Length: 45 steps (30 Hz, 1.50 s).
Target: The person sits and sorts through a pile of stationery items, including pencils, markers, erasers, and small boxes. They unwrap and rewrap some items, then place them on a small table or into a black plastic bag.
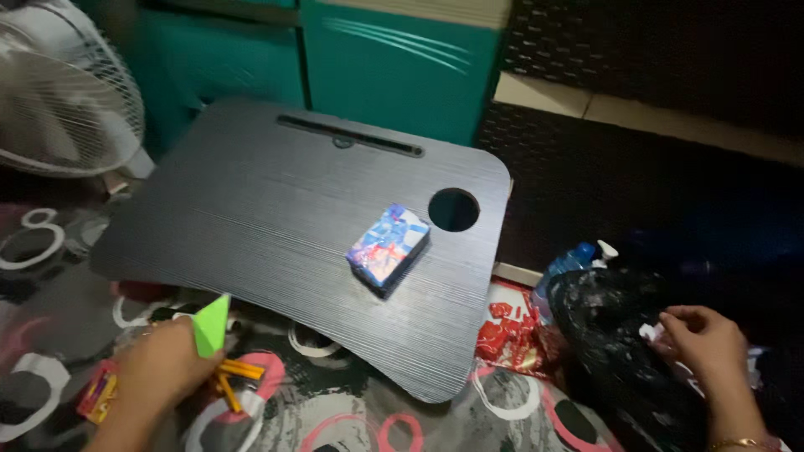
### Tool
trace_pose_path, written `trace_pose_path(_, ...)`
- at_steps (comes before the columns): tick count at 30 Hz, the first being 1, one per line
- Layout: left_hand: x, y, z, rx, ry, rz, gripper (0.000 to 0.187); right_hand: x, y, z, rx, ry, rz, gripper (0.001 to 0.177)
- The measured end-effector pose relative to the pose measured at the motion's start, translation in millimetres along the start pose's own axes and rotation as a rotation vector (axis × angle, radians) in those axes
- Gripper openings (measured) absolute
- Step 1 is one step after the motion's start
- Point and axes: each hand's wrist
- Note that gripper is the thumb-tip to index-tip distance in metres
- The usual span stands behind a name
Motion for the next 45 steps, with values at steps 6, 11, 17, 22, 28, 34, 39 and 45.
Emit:
trace_pose_path(6, -31, -38, -9, -0.386, -0.031, 0.102, 0.070, 26, 1, -24, -0.069, 0.234, -0.181, 0.032)
trace_pose_path(11, -104, -17, -33, -0.730, -0.320, -0.260, 0.066, 77, -17, -62, -0.193, 0.487, -0.168, 0.026)
trace_pose_path(17, -229, -16, -82, -0.593, -0.887, -0.603, 0.056, 102, -103, -141, 0.141, 0.527, -0.101, 0.028)
trace_pose_path(22, -266, -35, -97, -0.430, -0.843, -0.442, 0.071, 61, -179, -153, 0.542, 0.478, -0.571, 0.073)
trace_pose_path(28, -269, -46, -86, -0.192, -0.661, -0.282, 0.081, 39, -228, -90, 0.493, 0.552, -0.557, 0.092)
trace_pose_path(34, -268, -48, -79, -0.074, -0.631, -0.211, 0.085, 24, -265, -106, 0.556, 0.514, -0.790, 0.065)
trace_pose_path(39, -268, -47, -79, -0.116, -0.646, -0.257, 0.086, 17, -270, -96, 0.518, 0.523, -0.835, 0.059)
trace_pose_path(45, -258, -52, -84, -0.281, -0.743, -0.370, 0.076, 67, -212, -96, 0.344, 0.608, -0.581, 0.048)
Point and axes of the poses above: each hand's wrist, its own z-axis towards the middle knuckle, its own y-axis out of the back of the hand, x = y × z, and after that the axes turned 4 degrees about -z, right-handed
